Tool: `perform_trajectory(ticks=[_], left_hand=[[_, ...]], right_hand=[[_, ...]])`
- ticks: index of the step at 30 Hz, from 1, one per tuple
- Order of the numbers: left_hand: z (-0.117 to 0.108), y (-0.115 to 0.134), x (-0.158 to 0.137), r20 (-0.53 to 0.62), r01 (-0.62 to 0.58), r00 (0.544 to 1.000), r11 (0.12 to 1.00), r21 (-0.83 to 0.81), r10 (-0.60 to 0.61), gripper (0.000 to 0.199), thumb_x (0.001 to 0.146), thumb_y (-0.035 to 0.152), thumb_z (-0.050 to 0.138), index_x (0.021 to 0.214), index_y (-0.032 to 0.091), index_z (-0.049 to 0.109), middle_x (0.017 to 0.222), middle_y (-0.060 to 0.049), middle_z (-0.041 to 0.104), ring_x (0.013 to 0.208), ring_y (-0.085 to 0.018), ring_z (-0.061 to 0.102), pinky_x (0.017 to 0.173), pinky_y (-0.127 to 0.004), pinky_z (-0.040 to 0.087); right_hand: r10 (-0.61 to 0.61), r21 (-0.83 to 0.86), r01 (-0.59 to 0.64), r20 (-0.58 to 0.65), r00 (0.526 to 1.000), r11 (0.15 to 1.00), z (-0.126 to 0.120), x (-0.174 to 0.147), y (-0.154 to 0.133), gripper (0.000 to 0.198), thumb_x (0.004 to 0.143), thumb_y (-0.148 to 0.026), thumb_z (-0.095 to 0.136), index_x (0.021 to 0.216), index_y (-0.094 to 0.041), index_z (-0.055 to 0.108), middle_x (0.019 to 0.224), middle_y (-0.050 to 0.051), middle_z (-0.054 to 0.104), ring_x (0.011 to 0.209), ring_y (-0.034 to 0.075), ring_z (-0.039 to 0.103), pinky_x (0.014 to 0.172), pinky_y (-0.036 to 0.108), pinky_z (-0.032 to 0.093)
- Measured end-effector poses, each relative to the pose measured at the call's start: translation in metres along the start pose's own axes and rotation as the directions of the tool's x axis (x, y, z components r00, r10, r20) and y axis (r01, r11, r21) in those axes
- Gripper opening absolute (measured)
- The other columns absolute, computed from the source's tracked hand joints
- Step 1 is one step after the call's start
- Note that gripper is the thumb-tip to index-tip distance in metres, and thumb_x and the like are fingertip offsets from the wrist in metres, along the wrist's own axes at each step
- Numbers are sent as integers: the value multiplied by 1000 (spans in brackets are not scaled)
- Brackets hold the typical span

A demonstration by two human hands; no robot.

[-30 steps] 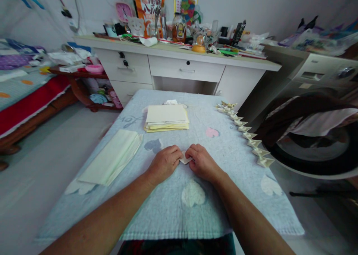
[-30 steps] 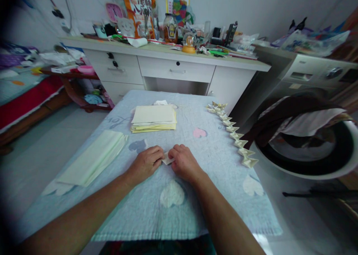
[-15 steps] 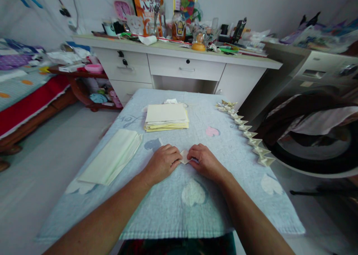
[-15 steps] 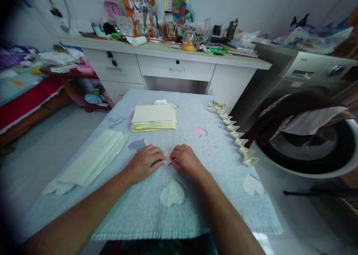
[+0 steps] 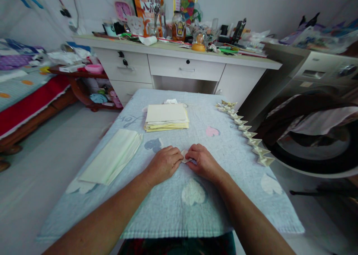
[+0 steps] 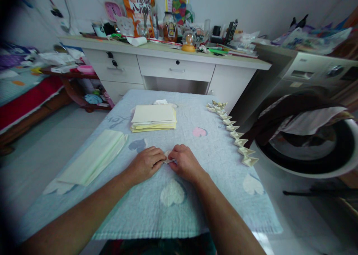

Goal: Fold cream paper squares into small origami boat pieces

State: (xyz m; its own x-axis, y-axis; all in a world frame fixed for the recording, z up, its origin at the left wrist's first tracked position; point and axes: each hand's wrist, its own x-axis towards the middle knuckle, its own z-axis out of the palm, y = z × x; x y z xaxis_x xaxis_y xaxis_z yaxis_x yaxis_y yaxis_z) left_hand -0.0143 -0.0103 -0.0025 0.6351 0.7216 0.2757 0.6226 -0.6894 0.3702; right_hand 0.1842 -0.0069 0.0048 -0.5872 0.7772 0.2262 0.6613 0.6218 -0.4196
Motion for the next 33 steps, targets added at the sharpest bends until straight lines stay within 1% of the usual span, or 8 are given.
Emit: perform_trajectory(ticks=[4, 7, 12, 16, 19, 22, 27, 33], left_hand=[[0, 1, 2, -6, 19, 1000, 1000, 6, -19, 8, 86, 17, 56, 87, 18, 64, 85, -5, 60, 85, -19, 54, 75, -32, 43], [4, -1, 3, -29, 42, 999, 999, -20, -42, 11, 88, 20, 55, 87, 18, 66, 85, -4, 60, 84, -19, 54, 77, -32, 42], [8, -4, 6, -60, 113, 991, 991, -67, -117, 13, 89, 24, 56, 85, 19, 68, 84, -4, 59, 84, -18, 53, 77, -31, 42], [6, -5, 8, -37, 137, 990, 988, -66, -139, 14, 89, 27, 57, 84, 21, 70, 81, -3, 61, 83, -19, 53, 76, -32, 40], [5, -5, 10, -23, 154, 987, 985, -75, -156, 15, 89, 27, 57, 83, 21, 70, 79, -3, 61, 82, -19, 52, 75, -31, 40], [5, -4, 11, -22, 175, 984, 980, -95, -178, 16, 89, 28, 57, 81, 20, 69, 79, -3, 61, 81, -18, 52, 74, -31, 39], [5, -5, 8, -87, 271, 957, 959, -89, -278, 11, 82, 28, 64, 75, 19, 65, 82, -3, 59, 85, -19, 53, 77, -32, 39], [1, -6, 8, -53, 288, 954, 951, -113, -295, 12, 84, 25, 59, 75, 20, 66, 82, -3, 59, 86, -19, 53, 78, -32, 39]], right_hand=[[-13, 3, 13, -2, 1000, 1000, 0, 0, -1, 9, 80, -12, 62, 79, -18, 68, 80, 4, 59, 81, 17, 52, 75, 28, 39], [-9, 21, 9, 4, 1000, 1000, 1, 0, 0, 12, 83, -11, 60, 78, -18, 68, 75, 4, 59, 78, 16, 52, 73, 27, 38], [45, 96, -44, -1, 999, 994, 2, 2, 1, 12, 85, -12, 59, 79, -17, 67, 73, 2, 58, 75, 14, 52, 70, 25, 37], [114, 137, -111, -16, 993, 984, 1, 2, 2, 7, 82, -12, 62, 78, -16, 65, 75, 2, 58, 74, 14, 52, 71, 25, 38], [147, 107, -144, -19, 989, 984, -1, 1, 3, 5, 83, -15, 64, 78, -16, 66, 83, 4, 58, 81, 15, 52, 76, 27, 39], [172, 45, -172, 5, 985, 984, 0, 3, 3, 10, 87, -20, 60, 80, -16, 67, 86, 5, 58, 84, 16, 51, 79, 28, 37], [267, -32, -265, 55, 962, 964, 1, 6, 0, 16, 91, -24, 55, 84, -17, 67, 89, 5, 58, 86, 17, 49, 77, 28, 33], [328, -54, -325, 69, 942, 944, -1, 7, -3, 17, 91, -27, 55, 83, -18, 67, 89, 5, 58, 87, 17, 48, 77, 28, 31]])
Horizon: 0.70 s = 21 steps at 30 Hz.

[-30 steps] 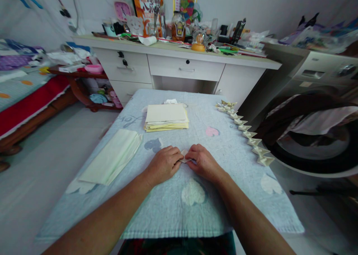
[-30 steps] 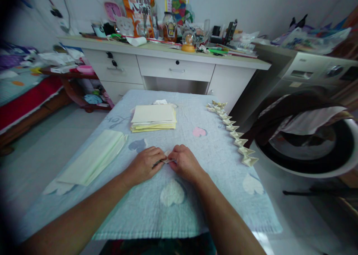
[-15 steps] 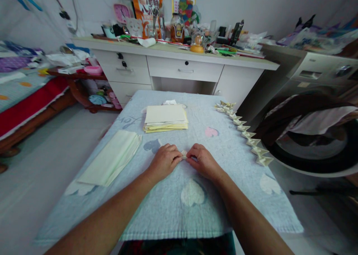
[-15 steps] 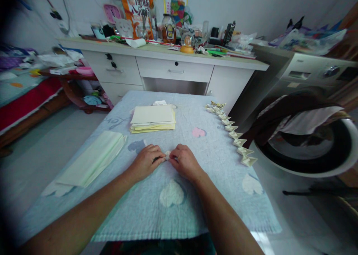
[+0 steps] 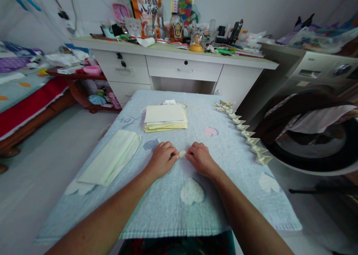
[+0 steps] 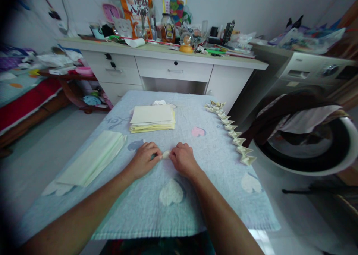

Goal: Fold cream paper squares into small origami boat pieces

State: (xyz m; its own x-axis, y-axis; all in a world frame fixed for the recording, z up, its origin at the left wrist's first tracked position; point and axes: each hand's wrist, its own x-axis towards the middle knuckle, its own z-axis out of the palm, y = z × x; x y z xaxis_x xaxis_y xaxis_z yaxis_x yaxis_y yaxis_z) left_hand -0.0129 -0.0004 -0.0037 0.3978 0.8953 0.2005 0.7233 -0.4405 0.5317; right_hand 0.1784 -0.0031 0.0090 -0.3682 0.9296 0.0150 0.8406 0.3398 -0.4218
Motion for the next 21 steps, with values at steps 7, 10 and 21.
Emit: perform_trajectory(ticks=[7, 10, 21], left_hand=[[1, -1, 3, -10, 29, 1000, 999, -21, -29, 8, 79, 24, 61, 73, 20, 65, 81, -2, 59, 85, -20, 53, 80, -33, 40], [1, -2, 2, -11, 47, 999, 998, -35, -47, 7, 79, 23, 62, 74, 20, 65, 81, -2, 59, 85, -20, 53, 80, -33, 40], [0, -1, 2, 12, 45, 999, 999, 1, -45, 10, 79, 24, 61, 72, 20, 66, 82, -2, 58, 86, -20, 52, 79, -33, 39]], right_hand=[[41, 42, -40, -15, 999, 998, 2, 2, 5, 19, 88, -32, 60, 79, -17, 67, 86, 4, 59, 85, 16, 49, 76, 28, 30], [33, 53, -33, -13, 999, 998, 1, 2, 6, 17, 87, -30, 60, 79, -17, 67, 86, 4, 59, 85, 16, 49, 75, 28, 31], [-6, 148, 8, -18, 1000, 989, -5, -3, 8, 4, 81, -17, 62, 80, -17, 65, 85, 3, 58, 85, 16, 48, 77, 28, 32]])
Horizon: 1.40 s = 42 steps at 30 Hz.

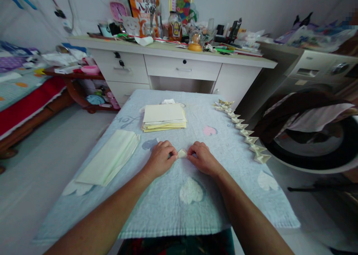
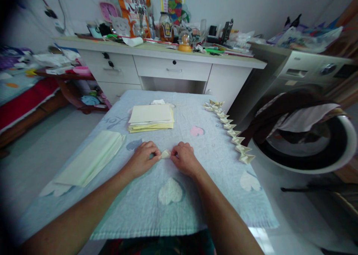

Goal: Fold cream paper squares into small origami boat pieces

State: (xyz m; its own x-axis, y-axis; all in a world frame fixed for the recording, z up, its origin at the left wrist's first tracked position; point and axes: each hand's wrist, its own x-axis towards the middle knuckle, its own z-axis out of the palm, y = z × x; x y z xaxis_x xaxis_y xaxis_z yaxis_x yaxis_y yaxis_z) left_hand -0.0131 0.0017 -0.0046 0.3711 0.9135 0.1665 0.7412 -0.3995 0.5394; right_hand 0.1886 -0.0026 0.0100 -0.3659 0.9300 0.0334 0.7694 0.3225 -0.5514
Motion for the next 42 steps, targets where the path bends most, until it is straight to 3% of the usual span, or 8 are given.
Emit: perform_trajectory(ticks=[13, 20, 23, 28, 42], left_hand=[[0, 0, 1, -10, -10, 1000, 1000, 28, 10, 12, 80, 27, 61, 71, 21, 66, 81, -2, 58, 85, -20, 53, 78, -33, 39], [-1, 1, 2, 11, 2, 1000, 999, 33, -2, 12, 79, 25, 60, 70, 21, 66, 81, -2, 59, 84, -19, 53, 77, -33, 38], [-1, 1, 2, 11, 1, 1000, 999, 32, -1, 12, 79, 25, 60, 69, 20, 66, 80, -2, 59, 84, -19, 53, 77, -33, 38], [-1, 0, 3, 6, -1, 1000, 1000, 25, 1, 12, 78, 26, 61, 70, 21, 66, 81, -2, 60, 84, -19, 53, 79, -33, 38], [-6, -8, 3, 8, 25, 1000, 1000, 12, -25, 11, 77, 26, 63, 70, 21, 67, 81, -1, 60, 85, -19, 54, 81, -33, 38]], right_hand=[[127, -199, -114, 52, 991, 973, 0, 1, -13, 13, 87, -23, 56, 81, -18, 66, 95, 6, 57, 93, 20, 45, 76, 32, 27], [83, -10, -83, 84, 993, 997, -6, 4, 4, 28, 94, -23, 43, 80, -19, 67, 89, 3, 58, 87, 15, 49, 76, 28, 30], [99, 43, -102, 57, 993, 994, -7, 4, 7, 25, 92, -20, 44, 80, -19, 66, 88, 2, 58, 87, 15, 50, 77, 27, 31], [118, -27, -117, 26, 993, 993, -4, 2, -2, 7, 81, -21, 60, 81, -19, 66, 89, 2, 58, 90, 17, 49, 79, 29, 31], [119, -209, -106, 47, 992, 972, 0, 4, -7, 17, 89, -24, 53, 78, -19, 66, 90, 5, 58, 90, 19, 47, 73, 30, 27]])
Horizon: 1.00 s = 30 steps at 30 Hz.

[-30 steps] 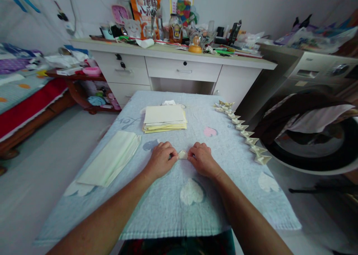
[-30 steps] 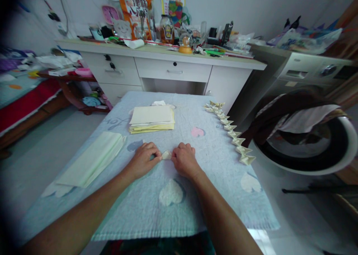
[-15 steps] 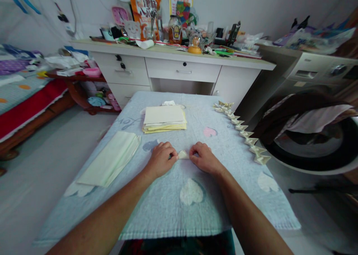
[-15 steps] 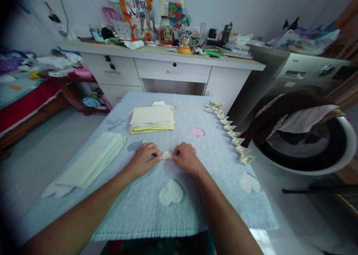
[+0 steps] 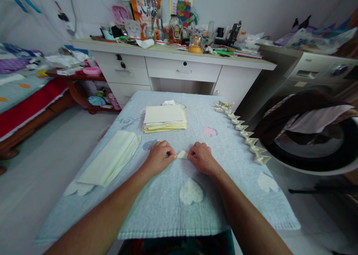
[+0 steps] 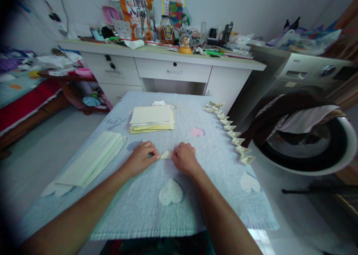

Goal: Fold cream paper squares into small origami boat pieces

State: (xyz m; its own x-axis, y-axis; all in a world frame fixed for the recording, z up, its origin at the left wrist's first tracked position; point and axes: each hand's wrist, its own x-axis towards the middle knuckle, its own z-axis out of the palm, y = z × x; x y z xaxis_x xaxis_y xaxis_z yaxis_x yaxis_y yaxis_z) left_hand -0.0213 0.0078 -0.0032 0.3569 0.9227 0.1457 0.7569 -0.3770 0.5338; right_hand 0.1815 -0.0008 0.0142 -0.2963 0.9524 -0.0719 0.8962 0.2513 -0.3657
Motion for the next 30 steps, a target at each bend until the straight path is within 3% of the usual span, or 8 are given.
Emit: perform_trajectory(ticks=[9, 19, 24, 30], left_hand=[[1, 2, 0, 3, 29, 1000, 999, 16, -29, 9, 77, 26, 62, 70, 21, 67, 83, -1, 60, 88, -19, 54, 80, -34, 38], [-7, 4, -2, 73, 43, 997, 997, -69, -38, 6, 71, 19, 64, 73, 22, 69, 87, -1, 60, 94, -21, 54, 89, -38, 37], [-6, 6, -1, 69, 32, 997, 999, -40, -29, 6, 72, 19, 63, 72, 22, 68, 86, 0, 60, 92, -21, 53, 87, -38, 37], [-6, 5, -1, 76, 29, 997, 999, -35, -26, 7, 73, 20, 62, 72, 22, 69, 86, -1, 60, 92, -20, 53, 88, -38, 36]], right_hand=[[39, -63, -41, -31, 999, 997, 6, 2, -5, 31, 90, -44, 52, 80, -19, 67, 95, 9, 58, 92, 23, 47, 75, 34, 29], [-7, -35, 4, -87, 996, 999, 7, -1, -5, 27, 89, -41, 55, 79, -18, 65, 93, 8, 58, 91, 22, 45, 74, 33, 27], [-94, 40, 101, -160, 983, 994, 7, -3, -6, 9, 85, -28, 61, 87, -20, 64, 94, 5, 57, 91, 20, 45, 77, 31, 29], [-144, 103, 157, -119, 982, 982, 11, 0, -3, 12, 87, -23, 57, 78, -17, 63, 81, 3, 59, 81, 15, 49, 75, 26, 33]])
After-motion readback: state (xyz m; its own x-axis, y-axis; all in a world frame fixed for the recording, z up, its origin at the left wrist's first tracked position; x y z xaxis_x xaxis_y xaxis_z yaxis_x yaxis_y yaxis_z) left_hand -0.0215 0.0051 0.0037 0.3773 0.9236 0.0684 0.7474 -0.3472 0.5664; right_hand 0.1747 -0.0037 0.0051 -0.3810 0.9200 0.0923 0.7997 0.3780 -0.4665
